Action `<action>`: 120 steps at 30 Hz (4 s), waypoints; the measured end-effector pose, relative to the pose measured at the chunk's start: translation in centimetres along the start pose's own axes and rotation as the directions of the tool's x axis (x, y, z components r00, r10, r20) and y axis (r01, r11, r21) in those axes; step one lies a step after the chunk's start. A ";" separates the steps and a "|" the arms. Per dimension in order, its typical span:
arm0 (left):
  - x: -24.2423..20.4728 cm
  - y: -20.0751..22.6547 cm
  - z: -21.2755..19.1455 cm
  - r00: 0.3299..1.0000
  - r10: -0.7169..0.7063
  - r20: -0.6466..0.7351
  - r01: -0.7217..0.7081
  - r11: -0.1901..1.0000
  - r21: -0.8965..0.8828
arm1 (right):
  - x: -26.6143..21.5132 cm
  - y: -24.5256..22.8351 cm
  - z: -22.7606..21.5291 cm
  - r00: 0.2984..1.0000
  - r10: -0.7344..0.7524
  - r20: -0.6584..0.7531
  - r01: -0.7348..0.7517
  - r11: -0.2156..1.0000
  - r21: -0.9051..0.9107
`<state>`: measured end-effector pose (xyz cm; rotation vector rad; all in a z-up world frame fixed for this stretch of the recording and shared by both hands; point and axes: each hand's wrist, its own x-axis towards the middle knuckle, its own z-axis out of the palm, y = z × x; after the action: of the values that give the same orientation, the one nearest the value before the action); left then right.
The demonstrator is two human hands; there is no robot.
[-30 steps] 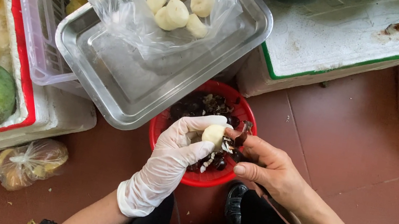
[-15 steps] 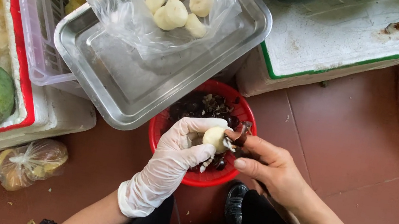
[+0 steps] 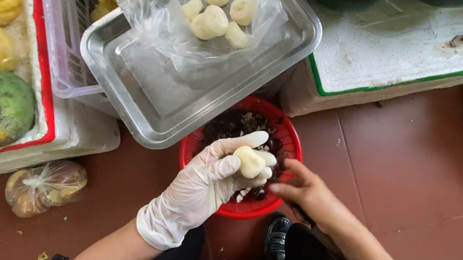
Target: Peeling the dark skin off root vegetables using a small knife and sorting them into a tray.
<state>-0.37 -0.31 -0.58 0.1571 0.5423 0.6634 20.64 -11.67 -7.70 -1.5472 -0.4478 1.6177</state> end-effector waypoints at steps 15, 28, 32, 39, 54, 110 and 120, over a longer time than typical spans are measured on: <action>-3.2 3.2 0.3 0.956 -0.193 0.221 0.214 0.974 -0.076 | 0.8 -0.2 2.1 0.975 0.210 -0.070 -0.173 0.525 -0.833; -1.9 13.8 10.1 0.874 0.281 0.396 -0.483 0.594 0.643 | -0.6 -1.9 4.8 0.943 0.303 -0.138 -0.328 0.770 -0.547; 3.9 15.8 11.6 0.823 0.433 0.368 -0.381 -0.060 0.923 | 0.4 -0.2 3.6 0.957 0.265 -0.119 -0.287 0.794 -0.536; 12.5 19.8 6.9 0.815 0.438 0.380 -0.075 -0.570 0.818 | -0.1 -1.3 3.3 0.964 0.249 -0.092 -0.253 0.761 -0.597; -6.2 17.0 10.2 0.561 0.302 0.771 -0.354 -0.754 0.553 | -1.7 -3.9 3.8 0.972 0.178 0.153 -0.109 0.921 -0.375; 11.3 -24.0 -22.1 0.939 0.147 0.310 -0.036 -0.857 0.514 | -3.5 1.0 -2.9 0.985 0.093 -0.146 -0.073 0.988 0.137; 2.4 -4.4 0.3 0.980 -0.134 -0.149 0.200 0.691 0.695 | -3.9 -1.8 -5.5 0.959 -0.284 0.019 0.269 0.926 0.266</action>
<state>3.78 -2.22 -2.72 0.8066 0.8727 0.2454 26.02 -15.16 -4.79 -1.1853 -0.4424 1.4390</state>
